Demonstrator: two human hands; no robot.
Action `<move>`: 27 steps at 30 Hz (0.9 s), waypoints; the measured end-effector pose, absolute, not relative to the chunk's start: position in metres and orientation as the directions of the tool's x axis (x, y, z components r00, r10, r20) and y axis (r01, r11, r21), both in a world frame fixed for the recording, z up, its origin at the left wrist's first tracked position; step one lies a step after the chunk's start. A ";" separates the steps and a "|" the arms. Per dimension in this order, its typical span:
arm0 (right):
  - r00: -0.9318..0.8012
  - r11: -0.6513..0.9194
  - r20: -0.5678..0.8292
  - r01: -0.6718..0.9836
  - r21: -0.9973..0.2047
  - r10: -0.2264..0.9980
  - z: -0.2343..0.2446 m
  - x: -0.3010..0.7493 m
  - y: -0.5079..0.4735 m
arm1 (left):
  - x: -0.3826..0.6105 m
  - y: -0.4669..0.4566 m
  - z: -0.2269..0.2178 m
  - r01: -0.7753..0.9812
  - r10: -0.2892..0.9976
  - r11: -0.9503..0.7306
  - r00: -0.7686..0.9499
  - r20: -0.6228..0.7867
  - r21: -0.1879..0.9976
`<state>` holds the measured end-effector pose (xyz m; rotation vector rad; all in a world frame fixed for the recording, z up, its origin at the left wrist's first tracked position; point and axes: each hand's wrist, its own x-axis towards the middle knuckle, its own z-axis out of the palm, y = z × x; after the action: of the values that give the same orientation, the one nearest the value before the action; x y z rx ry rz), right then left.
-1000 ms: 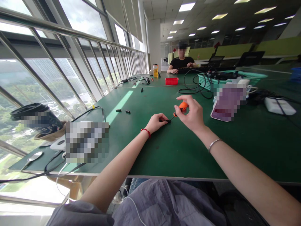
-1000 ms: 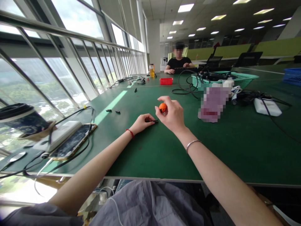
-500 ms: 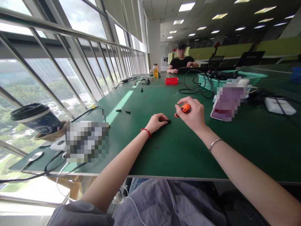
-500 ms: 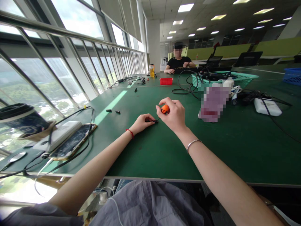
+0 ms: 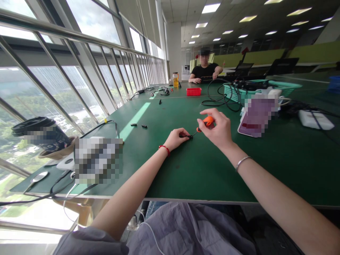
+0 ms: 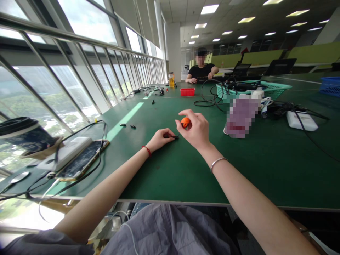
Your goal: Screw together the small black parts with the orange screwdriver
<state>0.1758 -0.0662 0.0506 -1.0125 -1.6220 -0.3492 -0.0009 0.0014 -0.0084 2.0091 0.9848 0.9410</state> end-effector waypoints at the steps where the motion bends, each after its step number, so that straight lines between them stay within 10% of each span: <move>1: -0.003 0.601 0.907 0.750 -0.276 0.420 0.051 0.176 -0.067 | -0.001 0.001 -0.008 0.338 0.844 -0.466 0.447 0.296 0.818; 27: -0.093 0.658 0.927 0.730 -0.184 0.363 0.050 0.175 -0.068 | 0.000 0.003 -0.010 0.301 0.854 -0.430 0.441 0.275 0.851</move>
<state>0.1749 -0.0677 0.0504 -0.8956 -1.7011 -0.3897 -0.0004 0.0030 -0.0095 1.9472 0.9711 0.9426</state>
